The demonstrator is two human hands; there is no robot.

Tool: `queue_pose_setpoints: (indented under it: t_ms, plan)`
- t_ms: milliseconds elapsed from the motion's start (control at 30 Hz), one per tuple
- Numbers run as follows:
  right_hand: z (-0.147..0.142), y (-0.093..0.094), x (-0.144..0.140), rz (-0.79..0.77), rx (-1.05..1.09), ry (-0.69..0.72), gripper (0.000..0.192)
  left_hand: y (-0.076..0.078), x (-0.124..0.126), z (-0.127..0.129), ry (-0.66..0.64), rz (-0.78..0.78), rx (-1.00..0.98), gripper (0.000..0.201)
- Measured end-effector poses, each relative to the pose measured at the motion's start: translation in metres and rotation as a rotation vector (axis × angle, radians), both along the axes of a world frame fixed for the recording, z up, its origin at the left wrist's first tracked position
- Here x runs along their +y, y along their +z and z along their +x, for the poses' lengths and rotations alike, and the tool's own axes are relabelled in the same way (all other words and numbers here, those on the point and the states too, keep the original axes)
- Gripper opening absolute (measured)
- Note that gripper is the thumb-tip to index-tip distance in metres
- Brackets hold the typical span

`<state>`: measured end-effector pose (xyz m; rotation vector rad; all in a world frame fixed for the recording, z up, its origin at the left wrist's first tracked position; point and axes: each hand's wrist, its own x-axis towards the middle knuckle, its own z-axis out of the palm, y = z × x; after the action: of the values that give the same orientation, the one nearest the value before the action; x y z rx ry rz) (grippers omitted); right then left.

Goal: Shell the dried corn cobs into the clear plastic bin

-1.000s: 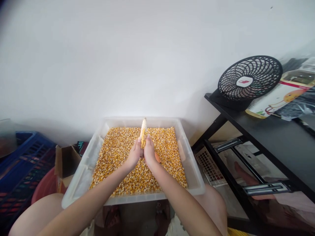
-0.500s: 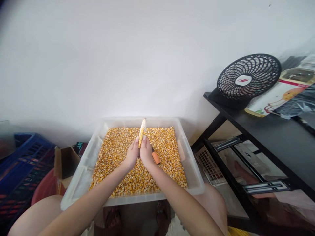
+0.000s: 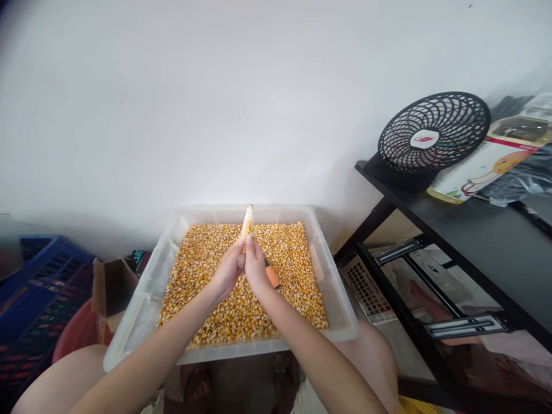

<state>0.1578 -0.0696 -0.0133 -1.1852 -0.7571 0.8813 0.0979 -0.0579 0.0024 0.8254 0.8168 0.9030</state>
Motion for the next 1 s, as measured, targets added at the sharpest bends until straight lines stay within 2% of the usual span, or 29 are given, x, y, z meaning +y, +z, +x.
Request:
queue_pose_setpoints:
  t_ms: [67, 233, 300, 433, 533, 633, 767, 1000]
  plan:
    - [0.002, -0.003, 0.000, -0.014, -0.039, -0.049, 0.041, 0.000, -0.003, 0.001, 0.008, 0.026, 0.026, 0.043]
    - [0.001, -0.012, 0.000, -0.045, -0.130, -0.122, 0.043, -0.002, -0.005, 0.003, 0.130, 0.197, 0.107, 0.038]
    - [0.000, -0.012, 0.001, -0.038, -0.123, -0.124, 0.042, -0.002, -0.005, 0.002, 0.128, 0.186, 0.124, 0.037]
    - [0.004, -0.003, 0.004, -0.034, -0.018, -0.102, 0.038, -0.001, -0.005, 0.002, 0.042, 0.058, 0.118, 0.037]
    - [0.013, 0.006, 0.006, -0.069, 0.060, -0.128, 0.038, -0.001, -0.005, 0.004, -0.051, 0.027, 0.088, 0.035]
    - [0.022, 0.011, 0.008, -0.160, 0.186, -0.151, 0.039, -0.001, -0.006, 0.005, -0.157, 0.055, 0.061, 0.037]
    - [0.030, 0.013, 0.008, -0.219, 0.362, -0.036, 0.045, 0.001, -0.008, 0.003, -0.266, 0.148, 0.041, 0.046]
    - [0.037, 0.008, 0.009, -0.208, 0.365, 0.038, 0.041, -0.001, -0.011, 0.005, -0.296, 0.108, 0.071, 0.049]
